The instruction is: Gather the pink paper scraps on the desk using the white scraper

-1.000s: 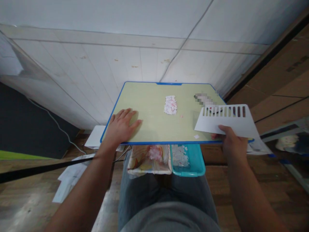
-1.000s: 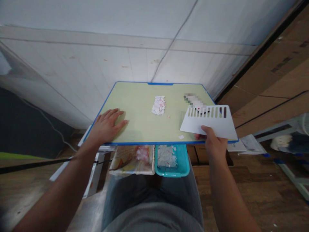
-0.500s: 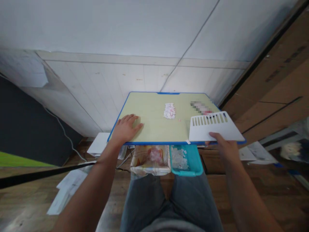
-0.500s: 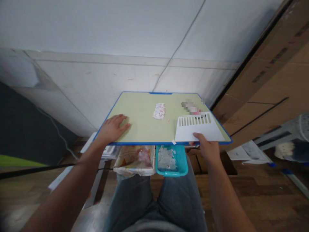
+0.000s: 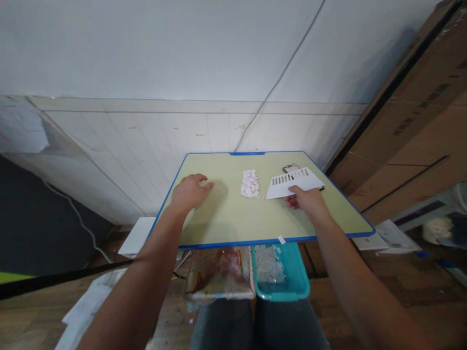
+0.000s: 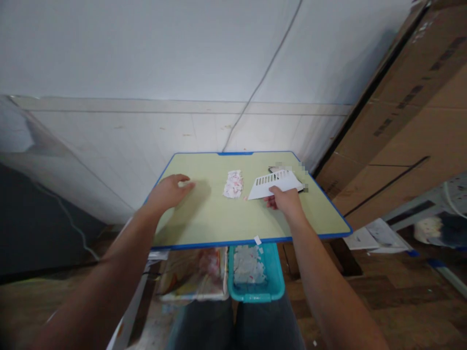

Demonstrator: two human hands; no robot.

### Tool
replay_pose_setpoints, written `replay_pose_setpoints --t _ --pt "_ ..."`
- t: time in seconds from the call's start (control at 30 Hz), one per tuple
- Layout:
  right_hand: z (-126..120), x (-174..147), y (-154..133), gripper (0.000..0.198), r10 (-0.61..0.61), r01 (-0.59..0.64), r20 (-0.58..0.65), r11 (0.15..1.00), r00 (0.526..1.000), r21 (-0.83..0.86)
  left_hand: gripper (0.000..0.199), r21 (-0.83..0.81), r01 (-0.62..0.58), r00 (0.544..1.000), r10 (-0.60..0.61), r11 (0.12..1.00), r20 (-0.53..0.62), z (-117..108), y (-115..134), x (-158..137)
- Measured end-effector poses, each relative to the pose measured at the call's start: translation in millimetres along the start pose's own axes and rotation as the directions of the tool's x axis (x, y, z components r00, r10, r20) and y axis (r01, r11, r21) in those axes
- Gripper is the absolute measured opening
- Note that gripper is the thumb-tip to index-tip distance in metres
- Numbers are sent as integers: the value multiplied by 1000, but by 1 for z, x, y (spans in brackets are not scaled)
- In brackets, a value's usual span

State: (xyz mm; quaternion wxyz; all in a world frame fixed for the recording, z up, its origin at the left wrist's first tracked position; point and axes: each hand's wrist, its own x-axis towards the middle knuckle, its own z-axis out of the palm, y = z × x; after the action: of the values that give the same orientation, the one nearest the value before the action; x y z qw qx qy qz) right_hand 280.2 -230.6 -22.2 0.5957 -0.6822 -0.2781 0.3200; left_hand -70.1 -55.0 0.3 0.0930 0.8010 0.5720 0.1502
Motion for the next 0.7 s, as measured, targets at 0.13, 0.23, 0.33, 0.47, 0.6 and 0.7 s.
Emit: replay_pose_setpoints --t 0.13,0.23,0.33,0.47,0.6,0.7 --pt "22 -1 -2 20 -29 26 54 999 998 45 40 -145 -26 996 13 989 -91 10 31 46" --pt "22 -4 -6 29 -62 58 59 996 996 61 38 -208 -24 990 -5 978 -139 21 40 67" --pt "11 -9 -8 39 -96 95 42 995 994 41 41 -181 -30 992 8 983 -125 32 36 71" --pt "-5 -20 -8 42 -151 152 16 988 988 -33 38 -132 -60 992 44 989 -118 39 31 69" --pt "-29 -37 -2 35 -206 207 23 976 978 -66 37 -133 -58 991 41 989 -129 39 34 68" --pt "-58 -56 7 33 -234 241 83 966 969 -97 37 -135 -83 988 64 987 -138 39 37 68"
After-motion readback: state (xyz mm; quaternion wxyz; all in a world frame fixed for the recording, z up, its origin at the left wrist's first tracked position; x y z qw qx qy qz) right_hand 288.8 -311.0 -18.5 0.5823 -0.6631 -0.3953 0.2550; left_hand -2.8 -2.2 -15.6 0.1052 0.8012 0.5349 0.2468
